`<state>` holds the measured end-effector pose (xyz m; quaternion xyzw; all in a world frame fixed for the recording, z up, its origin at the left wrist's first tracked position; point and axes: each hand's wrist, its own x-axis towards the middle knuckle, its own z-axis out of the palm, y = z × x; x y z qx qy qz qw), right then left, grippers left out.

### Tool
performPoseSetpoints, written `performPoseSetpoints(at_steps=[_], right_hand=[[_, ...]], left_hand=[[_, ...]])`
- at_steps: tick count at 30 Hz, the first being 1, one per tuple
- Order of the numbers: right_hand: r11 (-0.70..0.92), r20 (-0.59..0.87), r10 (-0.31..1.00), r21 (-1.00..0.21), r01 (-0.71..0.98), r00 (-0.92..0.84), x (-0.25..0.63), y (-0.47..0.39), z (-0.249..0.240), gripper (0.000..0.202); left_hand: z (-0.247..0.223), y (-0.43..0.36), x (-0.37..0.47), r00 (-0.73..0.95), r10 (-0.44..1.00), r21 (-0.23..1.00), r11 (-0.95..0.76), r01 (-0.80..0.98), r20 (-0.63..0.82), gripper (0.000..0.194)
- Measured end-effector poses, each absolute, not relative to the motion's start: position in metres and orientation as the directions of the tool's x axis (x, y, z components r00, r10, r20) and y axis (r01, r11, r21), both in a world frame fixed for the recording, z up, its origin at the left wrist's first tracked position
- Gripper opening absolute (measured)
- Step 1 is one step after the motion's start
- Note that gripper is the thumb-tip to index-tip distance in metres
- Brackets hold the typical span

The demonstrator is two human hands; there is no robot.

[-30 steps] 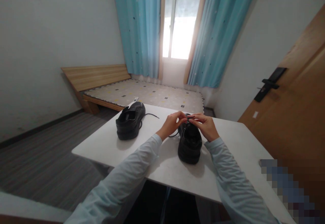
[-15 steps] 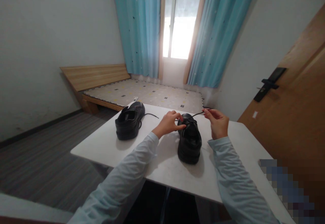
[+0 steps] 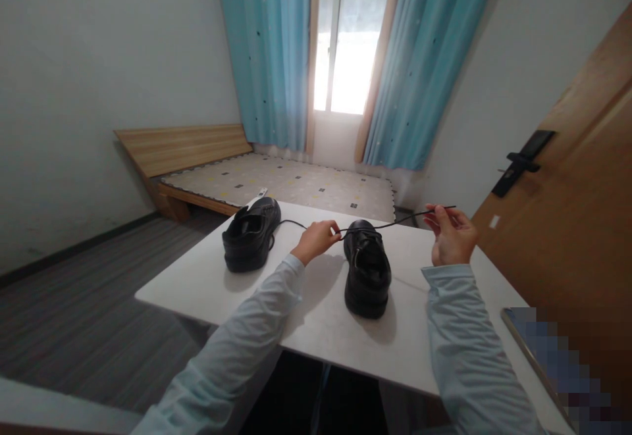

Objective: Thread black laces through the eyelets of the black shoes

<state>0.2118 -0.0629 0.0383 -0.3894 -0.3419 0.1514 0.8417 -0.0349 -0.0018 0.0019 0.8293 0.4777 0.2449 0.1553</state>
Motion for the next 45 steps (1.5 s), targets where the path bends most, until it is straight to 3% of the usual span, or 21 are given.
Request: performPoseSetpoints(at_steps=[6, 9, 15, 23, 28, 33, 39, 45], right_hand=[[0.678, 0.409, 0.439, -0.736, 0.004, 0.800, 0.227, -0.065, 0.040, 0.029], [0.682, 0.360, 0.375, -0.731, 0.009, 0.854, 0.235, -0.065, 0.040, 0.027], [0.721, 0.333, 0.255, -0.691, 0.051, 0.908, 0.259, -0.065, 0.037, 0.024], [0.733, 0.294, 0.294, -0.680, -0.017, 0.909, 0.267, -0.072, 0.039, 0.011], [0.576, 0.294, 0.434, -0.817, -0.011, 0.852, 0.257, -0.069, 0.037, 0.020], [0.343, 0.409, 0.650, -0.910, 0.234, 0.640, 0.240, -0.065, 0.028, 0.025], [0.239, 0.416, 0.862, -0.838, 0.491, 0.290, 0.227, -0.060, 0.019, 0.028], [0.254, 0.399, 0.915, -0.696, 0.672, 0.068, 0.230, -0.055, 0.010, 0.026]], left_hand=[[0.001, -0.009, -0.024, 0.348, 0.841, 0.690, -0.540, 0.482, 0.415, 0.029], [0.001, -0.012, -0.020, 0.365, 0.790, 0.712, -0.607, 0.353, 0.493, 0.027], [0.001, -0.014, -0.017, 0.493, 0.603, 0.480, -0.798, 0.365, 0.627, 0.029], [-0.005, -0.017, -0.012, 0.629, 0.547, 0.343, -0.837, 0.427, 0.552, 0.035], [-0.005, -0.019, -0.010, 0.638, 0.552, 0.326, -0.833, 0.447, 0.537, 0.035], [-0.004, -0.021, -0.010, 0.639, 0.555, 0.329, -0.831, 0.448, 0.533, 0.034], [-0.004, -0.022, -0.011, 0.641, 0.562, 0.326, -0.827, 0.458, 0.522, 0.033], [-0.005, -0.022, -0.009, 0.643, 0.555, 0.306, -0.830, 0.466, 0.528, 0.033]])
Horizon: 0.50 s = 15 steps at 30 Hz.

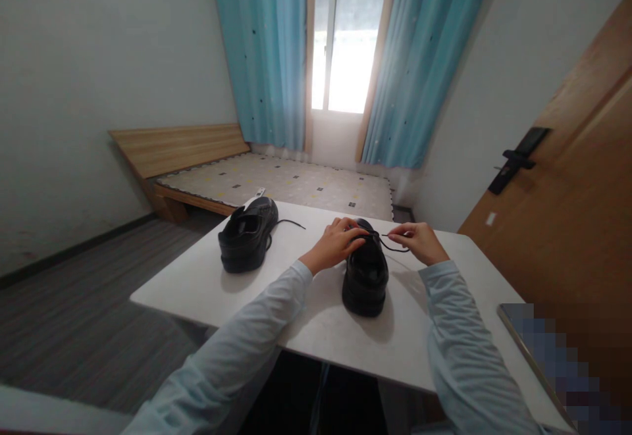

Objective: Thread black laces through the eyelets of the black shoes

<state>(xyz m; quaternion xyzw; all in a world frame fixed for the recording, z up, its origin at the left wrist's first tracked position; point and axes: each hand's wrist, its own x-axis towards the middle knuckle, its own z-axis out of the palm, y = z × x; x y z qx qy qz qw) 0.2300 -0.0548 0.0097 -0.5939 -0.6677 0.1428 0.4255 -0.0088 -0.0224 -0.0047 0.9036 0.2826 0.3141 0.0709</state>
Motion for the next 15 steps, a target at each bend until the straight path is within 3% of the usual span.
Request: performPoseSetpoints(at_steps=[15], right_hand=[[0.269, 0.398, 0.917, -0.538, 0.799, -0.040, 0.218, -0.058, 0.015, 0.015]], left_hand=[[-0.004, -0.021, -0.006, 0.635, 0.559, 0.314, -0.827, 0.465, 0.533, 0.032]])
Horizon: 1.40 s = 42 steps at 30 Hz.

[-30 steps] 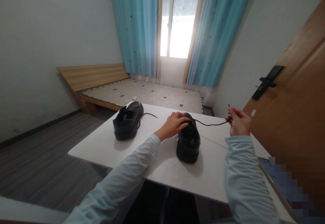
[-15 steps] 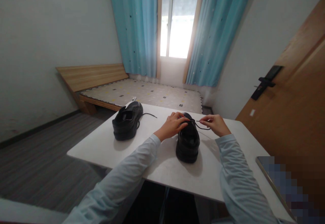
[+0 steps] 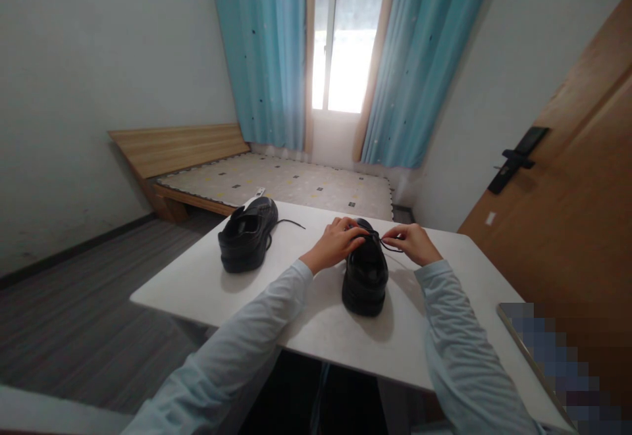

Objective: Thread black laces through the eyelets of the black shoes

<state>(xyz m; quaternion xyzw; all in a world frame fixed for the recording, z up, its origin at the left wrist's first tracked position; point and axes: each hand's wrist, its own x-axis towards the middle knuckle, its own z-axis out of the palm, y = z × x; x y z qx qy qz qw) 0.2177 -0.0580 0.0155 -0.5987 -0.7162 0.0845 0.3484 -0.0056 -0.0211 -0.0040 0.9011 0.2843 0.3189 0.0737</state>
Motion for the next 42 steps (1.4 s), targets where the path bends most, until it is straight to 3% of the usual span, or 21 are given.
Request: performPoseSetpoints(at_steps=[14, 25, 42], right_hand=[[0.195, 0.313, 0.950, -0.557, 0.808, -0.014, 0.209, -0.061, 0.020, 0.018], [0.268, 0.382, 0.924, -0.580, 0.770, -0.034, 0.209, -0.057, 0.015, 0.011], [0.216, 0.391, 0.920, -0.585, 0.782, 0.039, 0.204, -0.058, 0.016, 0.011]], left_hand=[[-0.001, -0.024, -0.005, 0.623, 0.561, 0.306, -0.825, 0.475, 0.545, 0.030], [0.001, -0.019, 0.003, 0.598, 0.576, 0.334, -0.815, 0.474, 0.557, 0.030], [0.031, 0.008, 0.021, 0.669, 0.584, 0.235, -0.807, 0.542, 0.460, 0.018]])
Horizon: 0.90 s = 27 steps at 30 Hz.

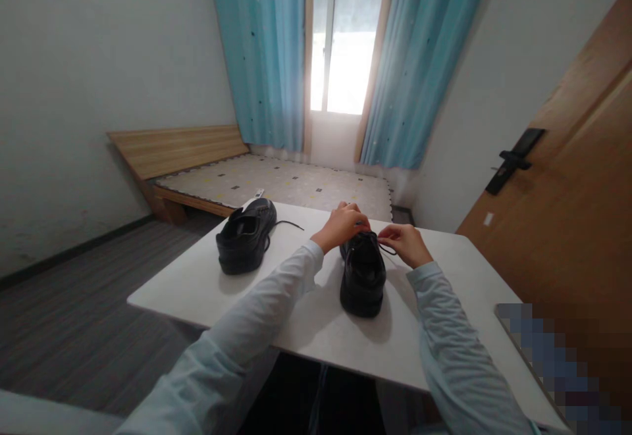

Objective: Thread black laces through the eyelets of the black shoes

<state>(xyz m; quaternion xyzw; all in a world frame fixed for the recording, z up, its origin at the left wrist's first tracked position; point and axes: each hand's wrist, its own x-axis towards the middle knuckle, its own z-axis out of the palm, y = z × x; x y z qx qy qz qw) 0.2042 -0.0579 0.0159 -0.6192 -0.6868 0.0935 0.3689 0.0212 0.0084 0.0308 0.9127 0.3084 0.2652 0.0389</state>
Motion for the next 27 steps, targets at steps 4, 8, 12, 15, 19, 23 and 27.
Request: performPoseSetpoints(at_steps=[4, 8, 12, 15, 19, 23, 27], right_hand=[[0.223, 0.393, 0.919, -0.554, 0.802, 0.016, 0.203, -0.058, 0.017, 0.011], [0.222, 0.375, 0.927, -0.551, 0.805, 0.001, 0.205, -0.058, 0.016, 0.010], [0.233, 0.380, 0.925, -0.564, 0.793, -0.001, 0.206, -0.057, 0.014, 0.010], [0.237, 0.397, 0.918, -0.582, 0.778, 0.017, 0.205, -0.057, 0.012, 0.008], [0.239, 0.395, 0.918, -0.617, 0.750, 0.033, 0.205, -0.056, 0.011, 0.008], [0.243, 0.397, 0.917, -0.628, 0.739, 0.036, 0.204, -0.054, 0.011, 0.008], [0.235, 0.387, 0.921, -0.651, 0.722, 0.050, 0.204, -0.053, 0.011, 0.010]], left_hand=[[0.039, 0.009, 0.023, 0.700, 0.591, 0.224, -0.804, 0.550, 0.402, 0.016], [0.042, 0.015, 0.028, 0.742, 0.581, 0.183, -0.812, 0.554, 0.335, 0.018], [0.045, 0.022, 0.035, 0.774, 0.578, 0.171, -0.816, 0.552, 0.259, 0.017], [0.048, 0.021, 0.039, 0.781, 0.583, 0.210, -0.812, 0.545, 0.225, 0.016], [0.051, 0.012, 0.037, 0.757, 0.585, 0.275, -0.809, 0.519, 0.292, 0.017], [0.054, 0.008, 0.028, 0.759, 0.561, 0.229, -0.828, 0.512, 0.331, 0.017], [0.058, 0.005, 0.026, 0.762, 0.598, 0.160, -0.801, 0.576, 0.249, 0.022]])
